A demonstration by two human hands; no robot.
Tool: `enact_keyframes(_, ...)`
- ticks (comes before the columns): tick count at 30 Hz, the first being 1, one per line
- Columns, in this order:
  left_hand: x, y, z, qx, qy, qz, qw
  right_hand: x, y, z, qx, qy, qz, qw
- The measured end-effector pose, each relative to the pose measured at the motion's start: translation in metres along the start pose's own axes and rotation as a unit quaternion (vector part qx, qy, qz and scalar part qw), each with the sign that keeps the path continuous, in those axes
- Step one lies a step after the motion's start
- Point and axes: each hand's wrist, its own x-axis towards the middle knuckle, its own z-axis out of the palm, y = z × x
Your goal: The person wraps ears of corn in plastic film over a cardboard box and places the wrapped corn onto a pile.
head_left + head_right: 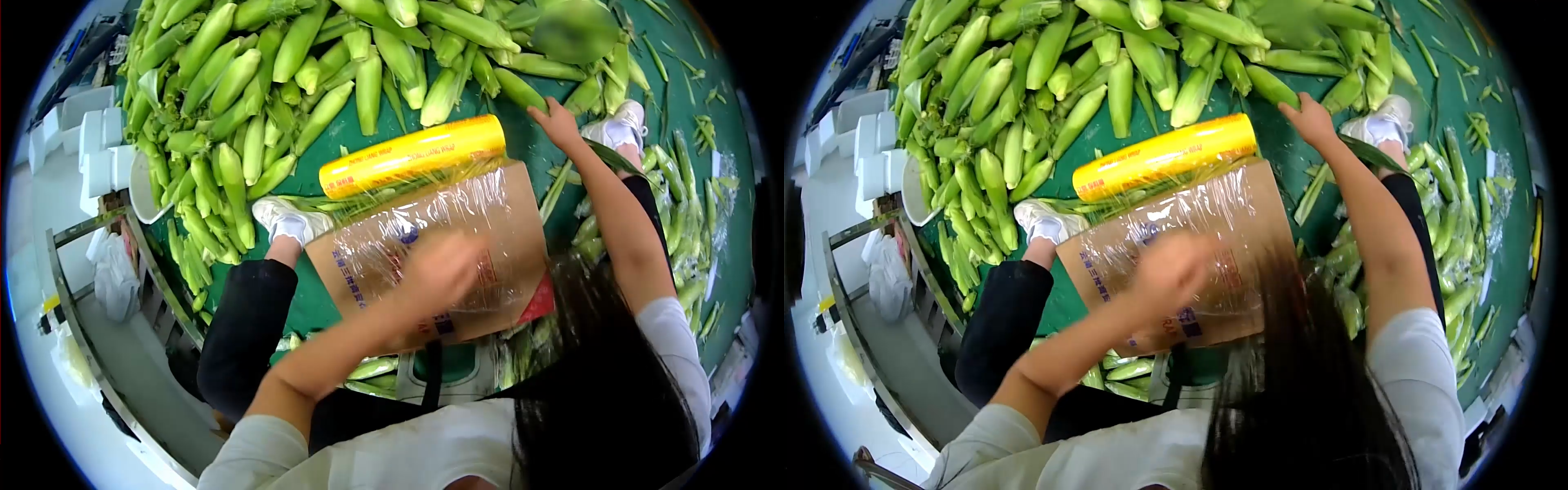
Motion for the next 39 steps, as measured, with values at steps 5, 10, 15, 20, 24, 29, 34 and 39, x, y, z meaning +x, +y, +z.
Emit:
enact_keyframes(5,0.082,0.007,-0.030,0.225,-0.037,0.066,0.971,-0.169,-0.090,-0.131,0.255,-0.050,0.005,0.966)
enact_keyframes(10,0.041,0.017,-0.056,0.177,-0.027,-0.016,0.984,-0.305,-0.101,-0.128,0.216,-0.119,0.078,0.966)
enact_keyframes(15,-0.069,-0.007,-0.031,0.176,-0.064,-0.130,0.974,-0.370,-0.120,-0.018,-0.078,-0.021,0.099,0.992)
enact_keyframes(20,-0.107,-0.006,-0.027,0.237,-0.068,-0.148,0.958,-0.372,-0.096,-0.014,0.524,-0.032,0.118,0.843)
enact_keyframes(24,-0.114,-0.014,-0.015,0.236,-0.025,-0.082,0.968,-0.344,-0.193,-0.018,0.217,0.021,-0.250,0.943)
enact_keyframes(29,-0.188,-0.034,-0.050,0.190,-0.075,0.053,0.978,-0.313,-0.214,0.020,0.019,-0.021,-0.386,0.922)
enact_keyframes(34,-0.187,-0.042,-0.061,0.237,-0.094,0.050,0.966,-0.291,-0.207,0.021,-0.029,-0.059,-0.397,0.916)
enact_keyframes(39,-0.196,-0.029,-0.083,0.052,-0.123,0.025,0.991,-0.297,-0.170,0.005,-0.017,-0.139,-0.481,0.865)
